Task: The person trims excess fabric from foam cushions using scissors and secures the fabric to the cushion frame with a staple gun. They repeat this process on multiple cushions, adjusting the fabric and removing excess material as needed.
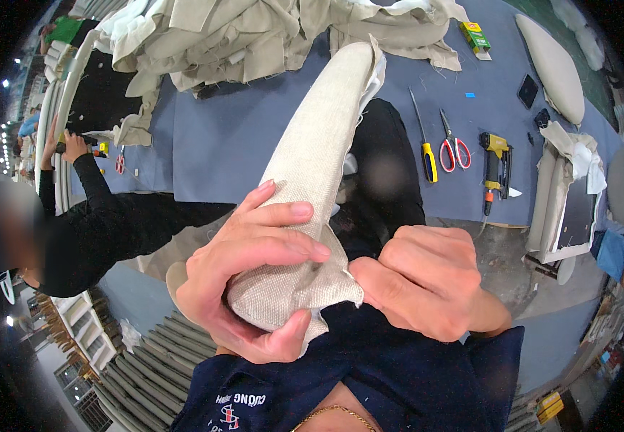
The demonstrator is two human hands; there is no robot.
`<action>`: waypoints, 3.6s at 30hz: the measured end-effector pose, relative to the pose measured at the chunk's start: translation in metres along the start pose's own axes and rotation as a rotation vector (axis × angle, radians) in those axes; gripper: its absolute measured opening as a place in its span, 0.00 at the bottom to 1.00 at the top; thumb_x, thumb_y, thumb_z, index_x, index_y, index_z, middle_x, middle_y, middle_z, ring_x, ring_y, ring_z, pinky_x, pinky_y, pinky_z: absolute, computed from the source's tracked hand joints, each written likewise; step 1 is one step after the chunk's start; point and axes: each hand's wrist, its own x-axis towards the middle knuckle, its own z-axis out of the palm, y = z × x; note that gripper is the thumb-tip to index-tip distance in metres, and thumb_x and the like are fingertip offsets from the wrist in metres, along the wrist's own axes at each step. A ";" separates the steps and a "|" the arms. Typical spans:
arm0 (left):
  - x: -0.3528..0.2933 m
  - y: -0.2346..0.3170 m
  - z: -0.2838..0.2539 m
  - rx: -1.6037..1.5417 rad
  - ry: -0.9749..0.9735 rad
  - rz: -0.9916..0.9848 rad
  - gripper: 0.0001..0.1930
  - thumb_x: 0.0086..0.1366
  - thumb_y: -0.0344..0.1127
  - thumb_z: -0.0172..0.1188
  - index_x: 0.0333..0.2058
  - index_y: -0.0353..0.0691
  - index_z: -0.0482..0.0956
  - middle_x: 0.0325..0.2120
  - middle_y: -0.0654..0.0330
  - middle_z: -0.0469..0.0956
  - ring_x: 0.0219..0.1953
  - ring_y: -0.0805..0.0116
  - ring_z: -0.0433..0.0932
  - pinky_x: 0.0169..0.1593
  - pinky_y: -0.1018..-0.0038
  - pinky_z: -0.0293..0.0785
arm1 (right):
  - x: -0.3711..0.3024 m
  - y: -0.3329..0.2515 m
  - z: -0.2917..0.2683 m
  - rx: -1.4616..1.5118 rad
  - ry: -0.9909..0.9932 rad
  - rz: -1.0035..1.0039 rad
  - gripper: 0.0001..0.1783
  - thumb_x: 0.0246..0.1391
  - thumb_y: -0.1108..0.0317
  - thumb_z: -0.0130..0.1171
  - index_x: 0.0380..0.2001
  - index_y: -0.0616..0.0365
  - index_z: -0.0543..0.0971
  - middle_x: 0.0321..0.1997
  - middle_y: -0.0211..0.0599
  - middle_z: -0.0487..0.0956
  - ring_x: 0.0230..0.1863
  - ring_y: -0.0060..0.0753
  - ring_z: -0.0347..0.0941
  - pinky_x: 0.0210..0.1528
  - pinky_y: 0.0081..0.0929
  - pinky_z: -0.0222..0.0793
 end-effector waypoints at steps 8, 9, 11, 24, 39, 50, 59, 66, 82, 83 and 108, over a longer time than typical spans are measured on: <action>-0.005 0.000 0.005 -0.020 0.063 0.036 0.28 0.40 0.31 0.66 0.45 0.32 0.76 0.35 0.47 0.87 0.48 0.48 0.85 0.66 0.46 0.65 | 0.011 -0.006 -0.005 -0.042 -0.050 -0.059 0.21 0.25 0.72 0.69 0.31 0.69 0.82 0.20 0.30 0.66 0.16 0.26 0.62 0.15 0.23 0.53; -0.006 0.000 0.006 -0.022 0.072 0.041 0.28 0.40 0.31 0.67 0.45 0.32 0.76 0.35 0.46 0.86 0.48 0.48 0.85 0.66 0.46 0.65 | 0.012 -0.007 -0.006 -0.051 -0.071 -0.063 0.21 0.25 0.72 0.69 0.31 0.69 0.82 0.20 0.30 0.66 0.16 0.26 0.61 0.15 0.23 0.52; -0.007 0.000 0.007 -0.028 0.085 0.044 0.28 0.41 0.31 0.67 0.46 0.32 0.76 0.36 0.45 0.86 0.48 0.47 0.85 0.66 0.46 0.65 | 0.014 -0.005 -0.007 -0.050 -0.089 -0.095 0.21 0.25 0.72 0.68 0.30 0.68 0.82 0.20 0.30 0.66 0.16 0.25 0.61 0.15 0.22 0.51; -0.011 0.001 0.003 -0.032 0.030 0.017 0.36 0.42 0.32 0.73 0.53 0.34 0.71 0.42 0.43 0.85 0.53 0.42 0.82 0.70 0.43 0.57 | 0.039 0.032 0.000 0.103 -0.125 -0.281 0.16 0.29 0.73 0.73 0.26 0.64 0.80 0.20 0.28 0.68 0.17 0.25 0.61 0.15 0.24 0.51; 0.043 -0.014 0.032 -0.331 -0.297 -0.072 0.23 0.36 0.35 0.79 0.36 0.44 0.83 0.31 0.62 0.82 0.42 0.56 0.85 0.68 0.47 0.59 | -0.020 -0.011 -0.059 0.068 -0.204 0.297 0.12 0.45 0.69 0.74 0.30 0.66 0.83 0.17 0.29 0.66 0.12 0.26 0.62 0.14 0.29 0.51; 0.036 -0.010 0.055 -0.338 -0.158 -0.063 0.23 0.35 0.32 0.77 0.35 0.45 0.81 0.29 0.62 0.82 0.37 0.56 0.85 0.66 0.49 0.63 | -0.013 0.053 -0.052 0.295 -0.252 -0.120 0.10 0.53 0.70 0.68 0.27 0.69 0.81 0.21 0.35 0.71 0.14 0.29 0.64 0.14 0.28 0.52; 0.041 -0.012 0.046 -0.314 -0.131 -0.079 0.26 0.32 0.32 0.79 0.34 0.45 0.79 0.33 0.59 0.82 0.39 0.56 0.86 0.67 0.48 0.61 | 0.011 0.078 -0.049 0.356 -0.281 -0.211 0.11 0.47 0.70 0.69 0.27 0.69 0.80 0.20 0.32 0.69 0.14 0.27 0.63 0.14 0.26 0.51; 0.039 -0.010 0.037 -0.303 -0.143 -0.138 0.26 0.32 0.32 0.82 0.31 0.46 0.75 0.38 0.55 0.83 0.44 0.50 0.86 0.67 0.41 0.56 | -0.010 0.057 -0.047 0.165 -0.120 -0.090 0.12 0.40 0.69 0.70 0.26 0.68 0.81 0.16 0.29 0.64 0.12 0.25 0.61 0.14 0.27 0.48; 0.041 -0.005 0.061 -0.309 -0.103 -0.124 0.22 0.32 0.29 0.80 0.28 0.44 0.78 0.31 0.57 0.82 0.41 0.52 0.87 0.65 0.46 0.62 | -0.032 0.042 -0.045 0.157 0.049 -0.020 0.15 0.44 0.68 0.75 0.25 0.72 0.81 0.14 0.31 0.66 0.11 0.24 0.61 0.13 0.23 0.48; 0.039 -0.004 0.063 -0.305 -0.100 -0.121 0.22 0.32 0.28 0.80 0.28 0.44 0.78 0.31 0.57 0.82 0.40 0.52 0.87 0.64 0.47 0.63 | -0.032 0.047 -0.045 0.181 0.054 -0.060 0.15 0.44 0.68 0.75 0.25 0.72 0.81 0.14 0.31 0.66 0.11 0.23 0.61 0.13 0.23 0.48; 0.062 -0.032 0.062 -0.425 -0.259 0.029 0.26 0.36 0.36 0.81 0.38 0.43 0.82 0.34 0.62 0.83 0.38 0.59 0.83 0.55 0.56 0.71 | -0.037 0.018 -0.081 0.113 -0.172 0.214 0.19 0.59 0.65 0.63 0.19 0.69 0.78 0.15 0.38 0.74 0.10 0.29 0.64 0.13 0.26 0.55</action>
